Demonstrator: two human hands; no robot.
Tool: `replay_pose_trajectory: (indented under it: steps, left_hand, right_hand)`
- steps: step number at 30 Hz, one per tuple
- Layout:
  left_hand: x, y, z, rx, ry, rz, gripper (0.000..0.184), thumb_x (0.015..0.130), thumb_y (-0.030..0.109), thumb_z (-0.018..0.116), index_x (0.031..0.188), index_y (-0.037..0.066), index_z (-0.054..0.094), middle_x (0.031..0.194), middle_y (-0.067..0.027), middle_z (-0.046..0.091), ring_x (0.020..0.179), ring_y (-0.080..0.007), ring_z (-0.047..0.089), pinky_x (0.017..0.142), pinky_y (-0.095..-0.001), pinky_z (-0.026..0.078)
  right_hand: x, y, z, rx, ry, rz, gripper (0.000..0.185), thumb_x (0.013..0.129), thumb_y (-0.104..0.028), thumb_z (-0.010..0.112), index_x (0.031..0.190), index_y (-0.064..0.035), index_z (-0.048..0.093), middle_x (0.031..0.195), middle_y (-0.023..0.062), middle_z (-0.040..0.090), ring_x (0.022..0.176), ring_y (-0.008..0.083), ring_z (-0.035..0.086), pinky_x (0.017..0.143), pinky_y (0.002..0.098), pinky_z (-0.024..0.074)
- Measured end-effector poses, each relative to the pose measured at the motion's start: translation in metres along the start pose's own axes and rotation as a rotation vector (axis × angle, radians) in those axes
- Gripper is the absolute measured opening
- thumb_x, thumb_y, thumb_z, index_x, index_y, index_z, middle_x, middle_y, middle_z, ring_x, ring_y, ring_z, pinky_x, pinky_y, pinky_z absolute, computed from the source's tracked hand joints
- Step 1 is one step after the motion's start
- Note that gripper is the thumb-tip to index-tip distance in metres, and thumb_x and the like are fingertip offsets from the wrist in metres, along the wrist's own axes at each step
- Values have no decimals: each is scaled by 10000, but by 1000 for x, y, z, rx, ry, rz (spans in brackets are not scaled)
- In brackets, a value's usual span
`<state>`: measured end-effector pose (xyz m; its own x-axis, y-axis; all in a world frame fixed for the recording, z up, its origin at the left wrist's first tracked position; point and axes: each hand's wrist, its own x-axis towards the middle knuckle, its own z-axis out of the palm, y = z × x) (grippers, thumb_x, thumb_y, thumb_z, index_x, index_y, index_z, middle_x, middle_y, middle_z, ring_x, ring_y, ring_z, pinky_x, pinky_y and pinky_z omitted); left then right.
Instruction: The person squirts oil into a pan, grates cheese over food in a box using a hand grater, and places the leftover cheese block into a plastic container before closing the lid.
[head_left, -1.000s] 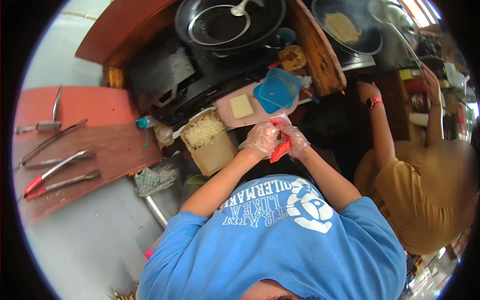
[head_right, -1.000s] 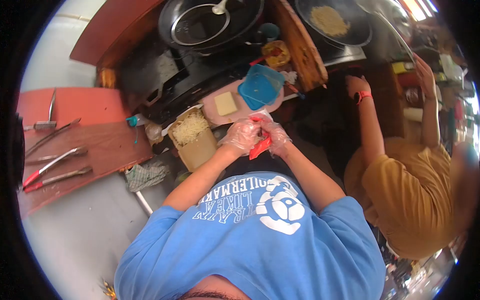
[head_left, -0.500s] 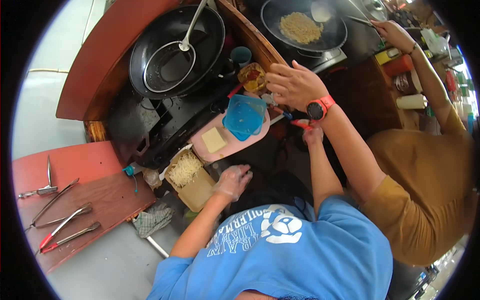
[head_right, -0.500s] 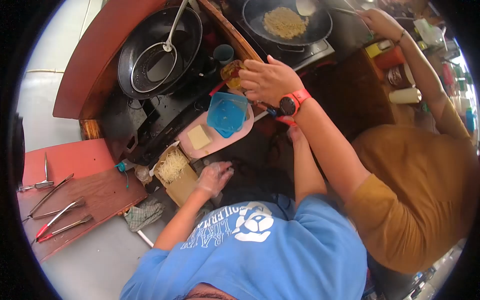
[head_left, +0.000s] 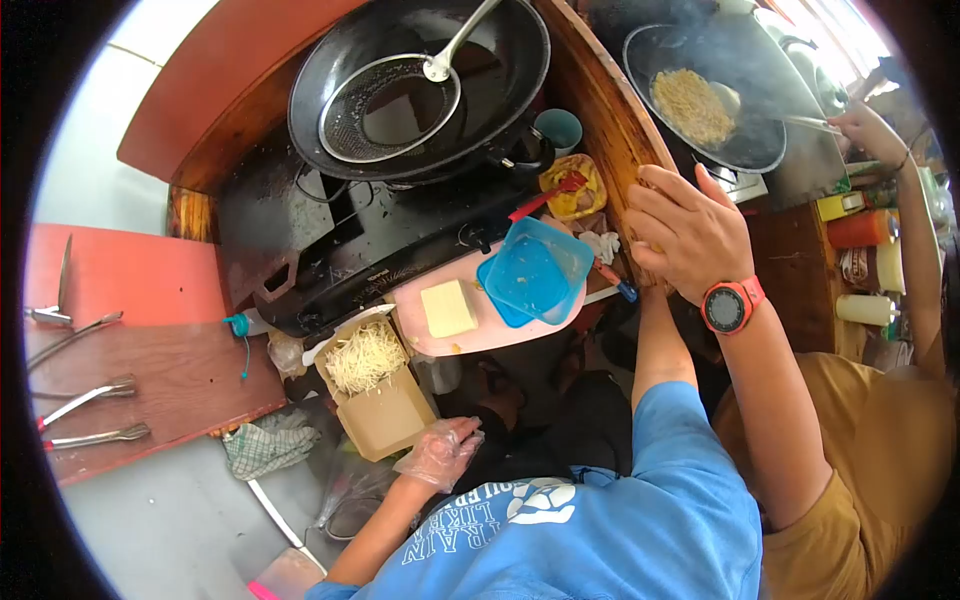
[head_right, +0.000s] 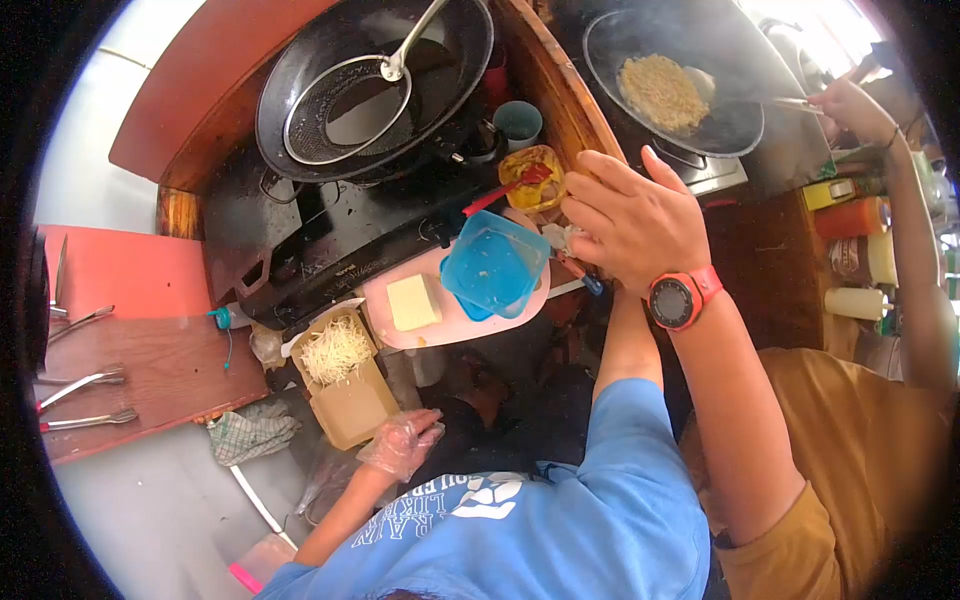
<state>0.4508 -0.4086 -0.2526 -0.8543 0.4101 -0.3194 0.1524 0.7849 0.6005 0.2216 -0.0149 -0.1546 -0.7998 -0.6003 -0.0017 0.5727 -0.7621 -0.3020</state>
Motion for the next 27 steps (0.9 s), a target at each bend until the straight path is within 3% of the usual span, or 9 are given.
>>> replay_pose_trajectory:
  steps: [2, 7, 9, 11, 12, 14, 18, 23, 27]
  left_hand:
    - [-4, 6, -3, -13, -10, -11, 303, 904, 222, 665, 1163, 67, 693, 1109, -180, 700, 1030, -349, 670, 891, -425, 549]
    - [-6, 14, -13, -26, -74, -50, 309, 913, 240, 664, 1174, 76, 692, 1148, -160, 695, 1054, -345, 664, 918, -425, 544]
    - [-4, 10, -13, 25, -37, -26, 301, 908, 218, 667, 1173, 78, 694, 1135, -156, 696, 1046, -345, 665, 911, -426, 545]
    - [-1, 8, -13, 30, -33, -7, 307, 908, 209, 663, 1186, 82, 688, 1134, -154, 694, 1034, -346, 666, 907, -425, 545]
    - [-1, 8, -14, 31, -47, -17, 312, 907, 207, 662, 1193, 82, 683, 1138, -154, 692, 1030, -344, 667, 907, -423, 545]
    - [0, 6, -11, 56, -70, -21, 319, 909, 200, 654, 1203, 77, 674, 1144, -151, 690, 1035, -336, 664, 913, -420, 542]
    - [0, 1, -2, 92, -85, -16, 308, 913, 202, 649, 1194, 78, 677, 1142, -147, 691, 1048, -329, 660, 915, -420, 542]
    - [2, 6, -1, 65, -85, 46, 295, 906, 205, 662, 1171, 75, 685, 1116, -141, 700, 1040, -320, 666, 908, -415, 547]
    - [33, 24, -22, 137, -87, 52, 270, 896, 186, 669, 1134, 61, 690, 1077, -140, 710, 1014, -317, 674, 905, -409, 550]
  right_hand:
    - [0, 0, 17, 13, 94, -5, 537, 1018, -447, 369, 1337, -17, 416, 1187, 104, 511, 1084, 232, 464, 893, 342, 397]
    - [-81, 95, -353, -577, 1006, -617, 389, 963, -274, 525, 1237, 0, 558, 1148, 158, 618, 1068, 283, 577, 883, 400, 451]
    - [-101, 112, -400, -739, 1110, -669, 361, 951, -239, 557, 1217, 4, 586, 1141, 169, 639, 1065, 294, 599, 881, 412, 461]
    - [-117, 118, -405, -1926, 1273, 328, 309, 879, -86, 588, 1166, 20, 626, 1109, 227, 672, 1045, 359, 639, 909, 460, 478]
    - [-126, 123, -410, -1912, 1276, 350, 309, 879, -86, 588, 1166, 20, 626, 1109, 227, 672, 1045, 359, 639, 909, 460, 478]
    - [-140, 117, -435, -2117, 979, 469, 372, 859, -55, 550, 1222, 3, 611, 1182, 223, 652, 1137, 341, 617, 977, 438, 467]
    - [-157, 112, -486, -2240, 985, 578, 420, 870, -131, 554, 1280, -43, 588, 1245, 186, 631, 1220, 291, 583, 1024, 419, 450]
    - [-99, 96, -372, -2524, 647, 1393, 478, 961, -223, 499, 1408, -56, 470, 1358, 123, 554, 1303, 277, 494, 1033, 446, 422]
    - [-90, 96, -374, -2561, 593, 1407, 407, 947, -215, 507, 1319, -52, 505, 1290, 140, 572, 1238, 314, 513, 990, 462, 439]
